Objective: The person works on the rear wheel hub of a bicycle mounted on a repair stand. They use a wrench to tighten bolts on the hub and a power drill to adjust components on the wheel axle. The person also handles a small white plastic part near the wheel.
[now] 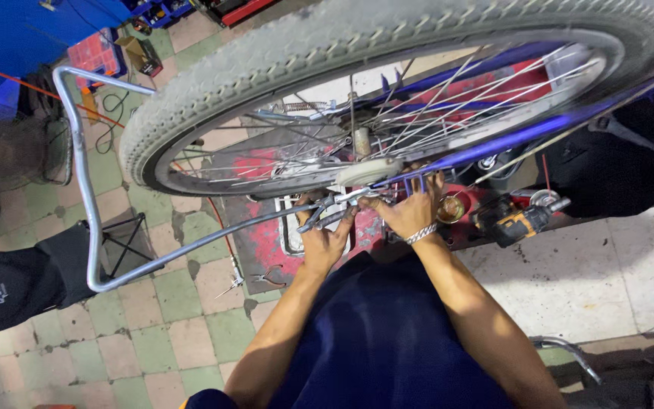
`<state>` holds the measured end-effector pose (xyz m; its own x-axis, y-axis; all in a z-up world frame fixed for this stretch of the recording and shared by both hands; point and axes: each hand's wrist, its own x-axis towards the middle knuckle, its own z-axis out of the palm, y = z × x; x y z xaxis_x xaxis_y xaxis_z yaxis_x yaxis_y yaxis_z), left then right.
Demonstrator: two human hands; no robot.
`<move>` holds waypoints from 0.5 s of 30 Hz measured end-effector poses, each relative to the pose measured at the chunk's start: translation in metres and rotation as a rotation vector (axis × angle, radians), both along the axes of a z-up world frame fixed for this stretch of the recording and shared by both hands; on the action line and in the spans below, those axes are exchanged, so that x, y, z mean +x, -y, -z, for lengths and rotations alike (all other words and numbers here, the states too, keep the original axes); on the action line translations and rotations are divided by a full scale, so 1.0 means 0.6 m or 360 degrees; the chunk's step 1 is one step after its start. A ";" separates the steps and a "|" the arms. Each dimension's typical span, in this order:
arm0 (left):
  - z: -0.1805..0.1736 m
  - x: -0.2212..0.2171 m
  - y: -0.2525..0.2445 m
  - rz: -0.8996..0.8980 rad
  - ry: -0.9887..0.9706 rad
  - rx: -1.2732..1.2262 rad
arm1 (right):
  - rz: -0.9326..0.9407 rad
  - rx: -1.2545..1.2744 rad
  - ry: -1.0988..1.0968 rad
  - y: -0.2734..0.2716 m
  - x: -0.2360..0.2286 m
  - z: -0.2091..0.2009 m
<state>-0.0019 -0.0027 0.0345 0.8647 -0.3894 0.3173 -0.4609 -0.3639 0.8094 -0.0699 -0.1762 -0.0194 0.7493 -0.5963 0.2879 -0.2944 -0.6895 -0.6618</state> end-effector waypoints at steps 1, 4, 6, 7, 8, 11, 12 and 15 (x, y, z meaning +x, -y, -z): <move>0.001 0.000 0.007 0.0012 -0.0016 -0.0025 | -0.0005 0.0056 -0.0003 0.006 -0.001 0.003; -0.006 -0.003 0.006 0.0039 -0.0072 -0.0079 | -0.0029 0.0114 -0.0028 0.003 -0.006 0.012; -0.007 0.002 0.012 0.0055 -0.0109 -0.0134 | -0.0044 -0.0040 -0.0057 0.006 0.000 0.022; -0.007 0.002 0.013 0.0068 -0.0041 -0.0081 | -0.0035 -0.0099 -0.0095 0.011 -0.003 0.024; -0.011 0.003 0.007 0.0077 0.0030 -0.0012 | -0.0030 -0.0144 -0.0130 0.008 -0.006 0.024; -0.015 0.008 0.002 0.0097 -0.0041 -0.0010 | -0.0073 -0.0113 -0.0050 0.002 -0.004 0.023; -0.013 0.005 0.005 0.0105 -0.0117 -0.0052 | -0.0096 -0.0082 0.0000 0.005 -0.006 0.023; -0.015 0.012 0.002 0.0144 -0.0113 0.0018 | -0.0100 -0.0056 0.0085 0.002 -0.001 0.030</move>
<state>0.0054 -0.0040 0.0434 0.8462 -0.4698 0.2515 -0.4336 -0.3328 0.8374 -0.0707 -0.1774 -0.0375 0.7678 -0.5374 0.3488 -0.2147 -0.7288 -0.6502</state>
